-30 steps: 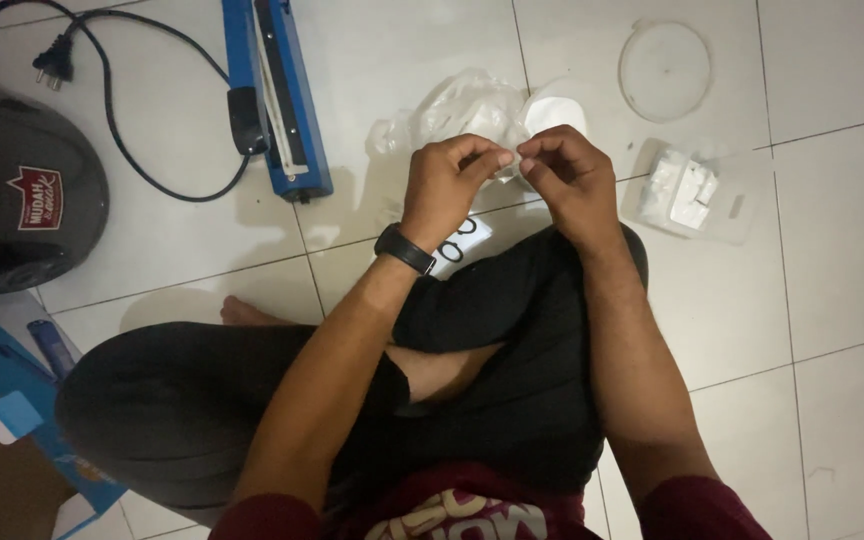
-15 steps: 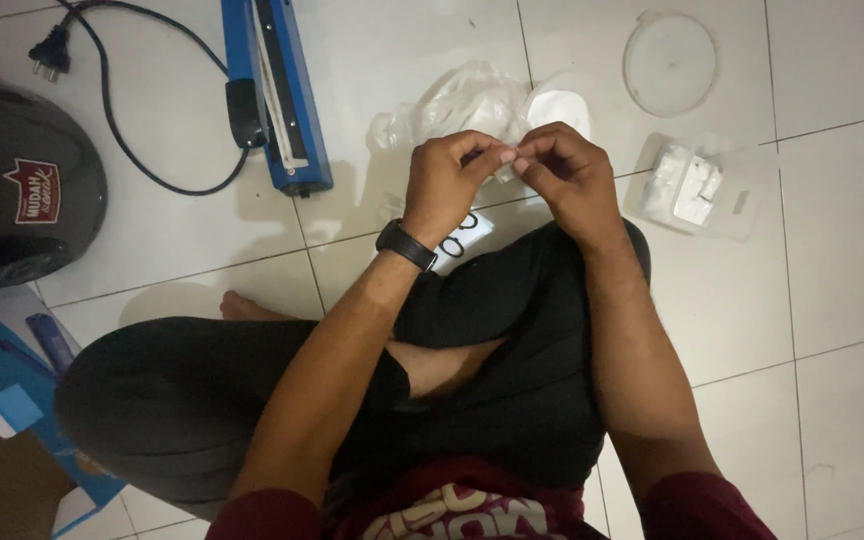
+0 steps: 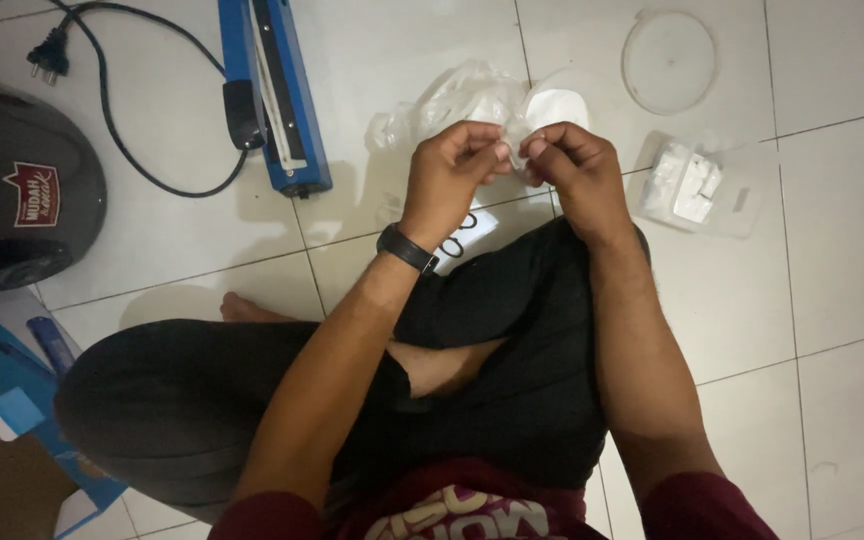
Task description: The person scoops a white powder from a container into small plastic bags using a spoon. They then seal the bags using a blue heat sealer and trim the edges with scissors.
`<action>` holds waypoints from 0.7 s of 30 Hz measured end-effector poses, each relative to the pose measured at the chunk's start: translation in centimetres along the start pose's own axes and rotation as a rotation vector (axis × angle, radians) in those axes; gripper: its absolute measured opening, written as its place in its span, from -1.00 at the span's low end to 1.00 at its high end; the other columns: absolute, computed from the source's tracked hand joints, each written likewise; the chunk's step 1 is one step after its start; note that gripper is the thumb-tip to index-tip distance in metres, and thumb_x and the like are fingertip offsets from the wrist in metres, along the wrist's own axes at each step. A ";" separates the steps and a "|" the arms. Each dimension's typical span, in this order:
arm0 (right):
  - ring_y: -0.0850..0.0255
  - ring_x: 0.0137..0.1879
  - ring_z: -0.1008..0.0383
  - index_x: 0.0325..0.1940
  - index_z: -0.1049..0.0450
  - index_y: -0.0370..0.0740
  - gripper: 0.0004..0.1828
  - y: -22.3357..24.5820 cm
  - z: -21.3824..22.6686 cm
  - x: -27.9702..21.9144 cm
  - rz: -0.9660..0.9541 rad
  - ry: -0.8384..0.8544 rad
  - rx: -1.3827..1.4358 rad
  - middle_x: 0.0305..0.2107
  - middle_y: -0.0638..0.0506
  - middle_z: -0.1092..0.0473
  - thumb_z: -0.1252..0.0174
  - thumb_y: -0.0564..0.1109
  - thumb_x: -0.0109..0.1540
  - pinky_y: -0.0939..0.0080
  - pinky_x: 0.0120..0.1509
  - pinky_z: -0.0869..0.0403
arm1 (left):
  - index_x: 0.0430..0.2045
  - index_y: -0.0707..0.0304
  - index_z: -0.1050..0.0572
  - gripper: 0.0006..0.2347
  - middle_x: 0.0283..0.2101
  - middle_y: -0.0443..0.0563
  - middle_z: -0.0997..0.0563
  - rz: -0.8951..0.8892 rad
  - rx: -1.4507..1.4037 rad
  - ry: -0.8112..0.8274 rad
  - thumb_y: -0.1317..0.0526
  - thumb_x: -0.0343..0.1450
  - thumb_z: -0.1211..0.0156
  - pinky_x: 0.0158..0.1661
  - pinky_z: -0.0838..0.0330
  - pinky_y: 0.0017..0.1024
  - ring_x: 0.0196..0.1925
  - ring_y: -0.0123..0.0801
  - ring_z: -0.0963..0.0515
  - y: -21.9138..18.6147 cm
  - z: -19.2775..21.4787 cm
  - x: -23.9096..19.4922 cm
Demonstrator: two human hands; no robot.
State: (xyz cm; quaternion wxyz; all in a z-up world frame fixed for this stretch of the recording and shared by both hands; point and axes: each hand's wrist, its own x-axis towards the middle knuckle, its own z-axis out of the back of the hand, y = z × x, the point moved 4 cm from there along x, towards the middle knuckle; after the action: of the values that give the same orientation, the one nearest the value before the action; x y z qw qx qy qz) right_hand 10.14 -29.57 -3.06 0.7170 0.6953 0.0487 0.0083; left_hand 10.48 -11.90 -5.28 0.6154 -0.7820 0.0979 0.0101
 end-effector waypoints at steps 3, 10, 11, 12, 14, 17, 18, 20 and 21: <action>0.26 -0.31 -0.48 -0.14 -0.55 -0.41 -0.88 -0.8 0.2 0.1 0.005 0.028 0.032 -0.43 -0.14 -0.45 -0.24 -0.25 0.33 0.28 -0.19 -0.50 | -0.14 0.35 -0.60 -0.87 -0.25 0.17 -0.69 -0.001 -0.002 -0.016 0.37 0.46 -0.24 -0.23 -0.62 -0.53 -0.19 -0.26 -0.75 -0.3 -0.1 -0.1; 0.22 -0.25 -0.51 -0.12 -0.55 -0.43 -0.83 -0.2 -0.3 -0.1 -0.072 0.038 0.107 -0.37 -0.14 -0.48 -0.19 -0.21 0.35 0.29 -0.16 -0.53 | -0.17 0.34 -0.61 -0.87 -0.29 0.15 -0.70 -0.046 0.043 -0.039 0.40 0.44 -0.27 -0.27 -0.64 -0.56 -0.25 -0.32 -0.75 0.1 -0.1 0.1; 0.21 -0.24 -0.52 -0.13 -0.56 -0.40 -0.83 0.2 -0.4 -0.2 -0.068 0.043 0.073 -0.37 -0.14 -0.49 -0.19 -0.20 0.36 0.27 -0.15 -0.54 | -0.15 0.34 -0.60 -0.86 -0.28 0.15 -0.70 -0.049 0.034 -0.040 0.39 0.44 -0.27 -0.26 -0.65 -0.55 -0.24 -0.33 -0.74 0.3 -0.1 0.1; 0.21 -0.23 -0.52 -0.15 -0.58 -0.38 -0.83 0.6 -0.5 -0.2 -0.063 0.048 0.039 -0.37 -0.14 -0.50 -0.19 -0.18 0.37 0.26 -0.14 -0.54 | -0.13 0.35 -0.59 -0.85 -0.27 0.15 -0.69 -0.053 0.026 -0.042 0.39 0.44 -0.26 -0.24 -0.65 -0.54 -0.23 -0.35 -0.74 0.4 -0.1 0.1; 0.20 -0.22 -0.52 -0.15 -0.59 -0.36 -0.81 0.5 -0.4 -0.2 -0.067 0.060 0.027 -0.36 -0.14 -0.50 -0.18 -0.15 0.38 0.24 -0.13 -0.54 | -0.06 0.34 -0.56 -0.80 -0.24 0.15 -0.68 -0.055 0.041 -0.053 0.41 0.44 -0.26 -0.22 -0.66 -0.51 -0.21 -0.35 -0.72 -0.3 -0.1 -0.2; 0.20 -0.22 -0.50 -0.17 -0.59 -0.36 -0.77 1.2 -0.7 -0.3 -0.053 0.072 0.012 -0.38 -0.13 -0.48 -0.15 -0.13 0.40 0.23 -0.11 -0.54 | 0.03 0.31 -0.53 -0.74 -0.16 0.21 -0.66 -0.109 0.084 -0.053 0.44 0.45 -0.23 -0.19 -0.69 -0.44 -0.17 -0.30 -0.71 -0.3 -0.2 -0.1; 0.20 -0.22 -0.48 -0.19 -0.59 -0.36 -0.76 1.6 -0.9 -0.3 -0.035 0.074 0.009 -0.39 -0.12 -0.47 -0.13 -0.13 0.41 0.22 -0.10 -0.53 | 0.05 0.27 -0.53 -0.72 -0.11 0.26 -0.65 -0.160 0.112 -0.041 0.46 0.45 -0.21 -0.19 -0.71 -0.39 -0.15 -0.25 -0.72 -0.2 -0.3 0.0; 0.21 -0.25 -0.45 -0.21 -0.58 -0.35 -0.76 1.7 -0.7 -0.2 -0.015 0.075 -0.011 -0.42 -0.11 -0.45 -0.13 -0.13 0.41 0.21 -0.12 -0.51 | 0.09 0.23 -0.51 -0.67 -0.07 0.24 -0.63 -0.220 0.174 -0.013 0.49 0.44 -0.22 -0.18 -0.71 -0.39 -0.12 -0.22 -0.72 -0.3 -0.6 -0.2; 0.22 -0.28 -0.41 -0.22 -0.58 -0.34 -0.75 1.7 -0.7 -0.2 0.003 0.078 -0.030 -0.45 -0.10 -0.43 -0.13 -0.12 0.42 0.20 -0.14 -0.49 | 0.13 0.19 -0.50 -0.62 -0.03 0.22 -0.62 -0.279 0.236 0.014 0.51 0.42 -0.24 -0.17 -0.72 -0.40 -0.09 -0.19 -0.73 -0.4 -0.9 -0.4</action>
State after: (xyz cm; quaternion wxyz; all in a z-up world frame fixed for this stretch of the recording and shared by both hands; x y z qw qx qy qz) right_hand 10.01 -28.85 -1.33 0.7250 0.6836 0.0755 0.0375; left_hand 10.12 -12.60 -4.59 0.6975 -0.7106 -0.0067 -0.0922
